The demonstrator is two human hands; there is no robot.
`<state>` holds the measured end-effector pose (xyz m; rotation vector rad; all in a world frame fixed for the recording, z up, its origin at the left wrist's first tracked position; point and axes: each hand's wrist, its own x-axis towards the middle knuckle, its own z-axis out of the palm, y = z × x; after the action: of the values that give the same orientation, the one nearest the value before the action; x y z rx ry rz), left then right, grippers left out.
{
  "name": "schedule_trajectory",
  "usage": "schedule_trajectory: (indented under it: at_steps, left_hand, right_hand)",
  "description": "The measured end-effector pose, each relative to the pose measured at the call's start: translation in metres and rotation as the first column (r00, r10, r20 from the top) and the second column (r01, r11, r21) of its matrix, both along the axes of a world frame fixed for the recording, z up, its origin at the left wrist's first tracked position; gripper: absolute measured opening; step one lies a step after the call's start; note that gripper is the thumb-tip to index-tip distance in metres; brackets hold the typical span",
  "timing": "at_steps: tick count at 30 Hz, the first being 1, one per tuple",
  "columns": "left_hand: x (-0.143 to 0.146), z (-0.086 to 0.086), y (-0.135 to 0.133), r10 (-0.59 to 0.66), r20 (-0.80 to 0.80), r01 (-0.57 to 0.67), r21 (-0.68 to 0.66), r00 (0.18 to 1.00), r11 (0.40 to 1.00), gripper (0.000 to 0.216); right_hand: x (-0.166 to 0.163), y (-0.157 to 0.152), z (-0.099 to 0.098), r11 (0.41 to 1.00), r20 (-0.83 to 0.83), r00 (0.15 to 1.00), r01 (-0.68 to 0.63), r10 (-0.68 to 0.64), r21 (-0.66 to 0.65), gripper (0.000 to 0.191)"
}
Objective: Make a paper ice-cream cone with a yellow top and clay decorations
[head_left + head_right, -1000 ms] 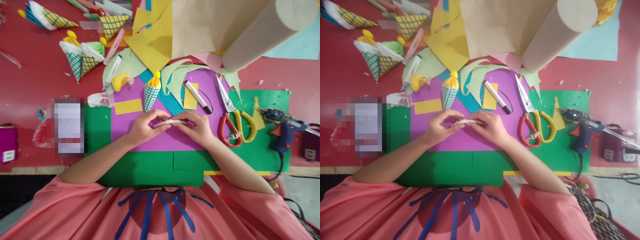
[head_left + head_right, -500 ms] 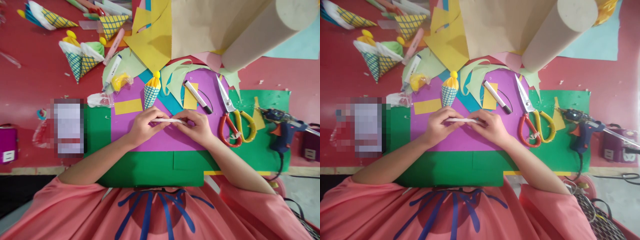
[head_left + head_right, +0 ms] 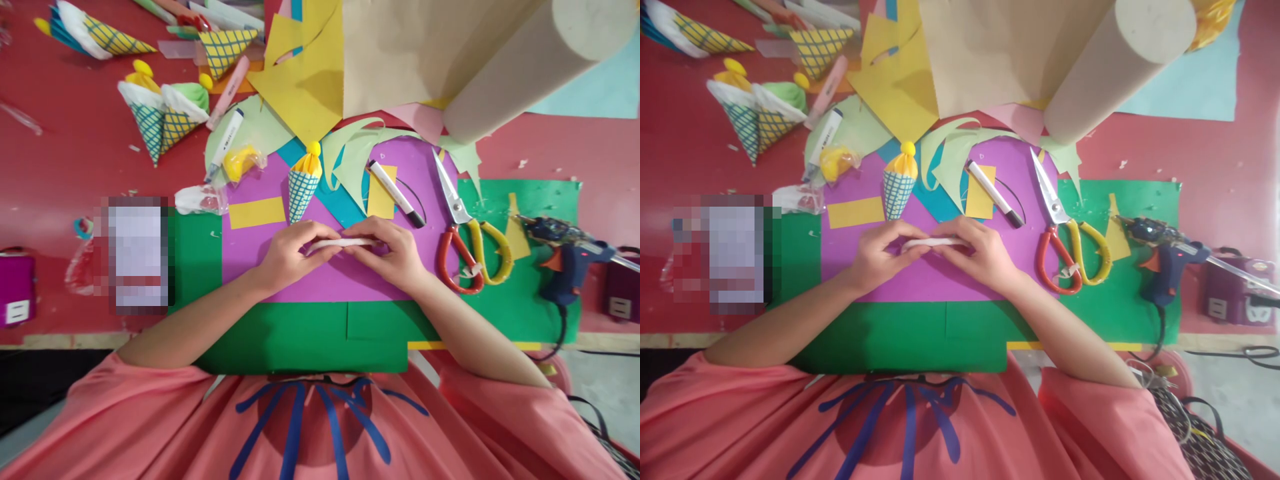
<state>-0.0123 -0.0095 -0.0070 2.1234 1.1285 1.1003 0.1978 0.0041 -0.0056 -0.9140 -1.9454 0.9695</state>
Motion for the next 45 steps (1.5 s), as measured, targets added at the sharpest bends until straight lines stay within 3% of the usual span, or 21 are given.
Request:
schedule_trajectory:
  at_steps: [3,6,10,16,23,29,45]
  left_hand:
    - [0.0008,0.0000,-0.0006,0.049,0.025,-0.049,-0.016,0.998,0.999,0.008]
    - [0.0012,-0.0003,0.0000,0.064,0.045,-0.061,-0.053,0.997,0.997,0.012]
    - [0.0001,-0.0011,0.0020,0.000,0.024,0.000,0.008,1.000,1.000,0.016]
    - [-0.0017,-0.0022,0.0036,0.009,0.024,-0.010,0.056,1.000,0.998,0.008]
    - [0.0005,-0.0014,0.0009,0.018,0.028,-0.018,-0.019,0.999,1.000,0.022]
    - [-0.0003,-0.0029,-0.0006,-0.004,0.034,0.003,0.048,0.999,0.999,0.012]
    - [-0.0014,0.0018,0.0000,-0.008,-0.002,0.008,0.008,1.000,1.000,0.015]
  right_hand:
    - [-0.0003,-0.0010,-0.0011,0.994,0.000,1.000,0.026,-0.026,-0.108,0.036]
    - [-0.0006,-0.0006,-0.0001,0.993,-0.007,0.999,0.035,-0.037,-0.113,0.026]
    - [-0.0003,0.0003,0.0009,1.000,0.022,1.000,0.023,-0.023,-0.008,0.008]
    - [-0.0008,-0.0006,-0.0001,0.999,-0.036,0.998,0.042,-0.043,-0.022,0.019]
    - [-0.0002,0.0024,0.0013,0.997,-0.027,0.999,0.033,-0.031,0.065,0.007]
    - [-0.0003,0.0027,0.0013,0.998,-0.027,1.000,0.016,-0.015,0.067,0.005]
    - [-0.0012,-0.0028,0.0008,1.000,0.000,1.000,0.012,-0.012,-0.021,0.014]
